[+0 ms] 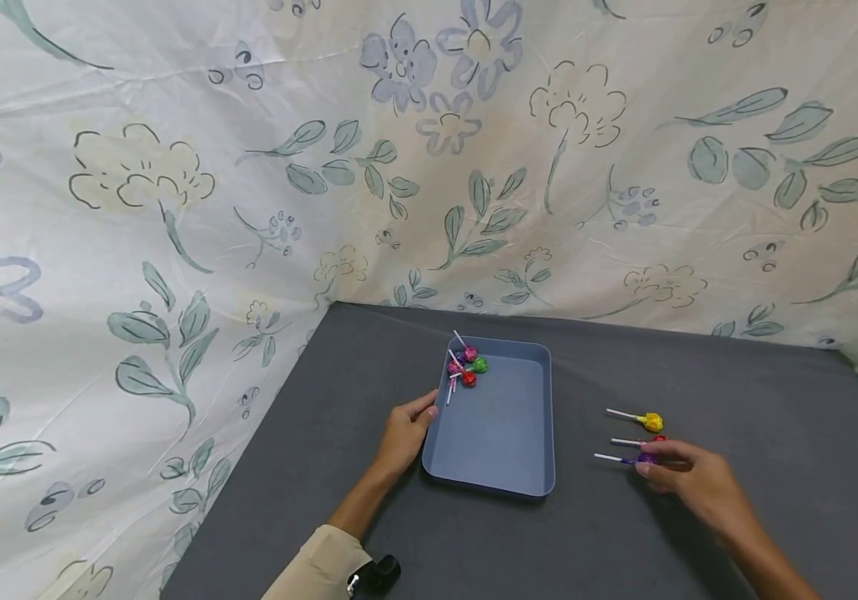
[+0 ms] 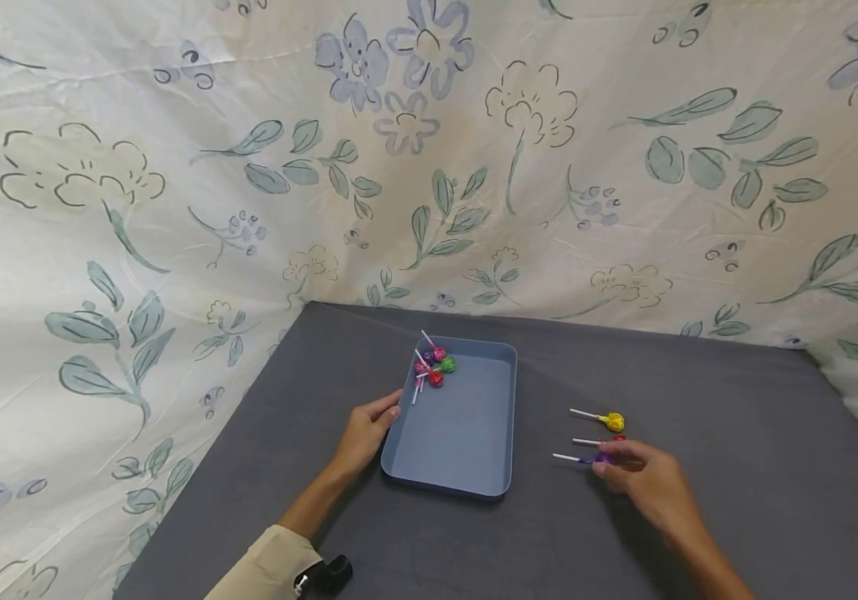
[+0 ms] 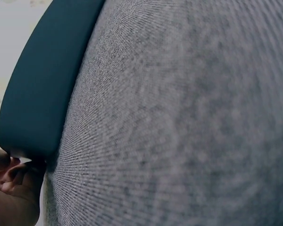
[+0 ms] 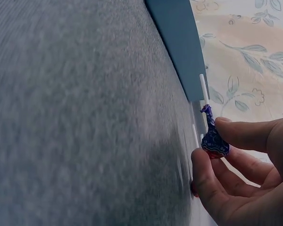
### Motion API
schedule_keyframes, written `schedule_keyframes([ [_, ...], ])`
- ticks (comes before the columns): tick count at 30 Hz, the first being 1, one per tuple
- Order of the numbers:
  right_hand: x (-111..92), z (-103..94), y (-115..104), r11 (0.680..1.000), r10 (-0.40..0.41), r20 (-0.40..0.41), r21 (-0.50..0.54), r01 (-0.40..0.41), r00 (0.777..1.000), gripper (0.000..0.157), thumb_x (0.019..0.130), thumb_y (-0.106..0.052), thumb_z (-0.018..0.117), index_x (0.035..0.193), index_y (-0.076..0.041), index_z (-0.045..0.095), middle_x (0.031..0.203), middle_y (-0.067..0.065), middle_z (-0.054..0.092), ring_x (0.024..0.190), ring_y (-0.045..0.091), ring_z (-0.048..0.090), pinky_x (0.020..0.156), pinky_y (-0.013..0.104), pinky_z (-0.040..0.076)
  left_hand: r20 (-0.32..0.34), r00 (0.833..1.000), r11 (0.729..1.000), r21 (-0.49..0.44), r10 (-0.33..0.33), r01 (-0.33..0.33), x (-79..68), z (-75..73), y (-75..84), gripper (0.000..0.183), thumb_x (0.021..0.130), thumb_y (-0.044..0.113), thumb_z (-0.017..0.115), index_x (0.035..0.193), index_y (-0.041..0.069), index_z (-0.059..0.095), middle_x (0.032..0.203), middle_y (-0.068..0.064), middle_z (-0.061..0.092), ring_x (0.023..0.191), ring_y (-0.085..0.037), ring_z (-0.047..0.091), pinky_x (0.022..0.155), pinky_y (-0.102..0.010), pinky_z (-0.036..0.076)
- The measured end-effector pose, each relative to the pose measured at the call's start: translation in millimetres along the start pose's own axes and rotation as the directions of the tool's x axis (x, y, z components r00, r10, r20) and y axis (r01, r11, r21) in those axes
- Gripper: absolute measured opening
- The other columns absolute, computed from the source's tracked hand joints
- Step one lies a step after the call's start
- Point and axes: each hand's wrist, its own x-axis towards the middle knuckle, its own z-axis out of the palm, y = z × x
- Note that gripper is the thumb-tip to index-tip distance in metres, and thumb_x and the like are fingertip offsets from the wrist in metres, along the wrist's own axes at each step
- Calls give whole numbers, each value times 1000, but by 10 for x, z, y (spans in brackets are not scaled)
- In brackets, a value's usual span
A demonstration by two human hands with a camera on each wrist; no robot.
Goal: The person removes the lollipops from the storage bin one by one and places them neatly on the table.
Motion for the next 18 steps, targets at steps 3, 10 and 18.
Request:
schedule_keyframes([
  [3,22,-46,24,999,34,5,-10,-34,999,52,96,-22,81,134,10,65,120,20,75,84,11,76,73,26,63,-3,1000,1000,0,-3,3,3,5,9,38,108,5,58,145,-5,61,148,-23,60,141,-37,55,115,-53,47],
  [10,53,-133,85,992,94,-6,-80,-94,996,56,96,-27,82,136,8,65,123,23,73,84,9,74,70,25,61,-6,1000,1000,11,7,-7,17,7,2,38,108,3,57,144,-6,61,146,-24,61,140,-38,56,114,-52,49],
  [18,39,-231,149,981,92,-9,-174,-92,996,61,94,-39,83,134,4,69,125,23,74,88,5,68,70,24,54,-2,1000,1000,-9,4,-4,23,11,5,38,108,3,57,145,-7,60,147,-24,60,140,-36,56,114,-51,48],
])
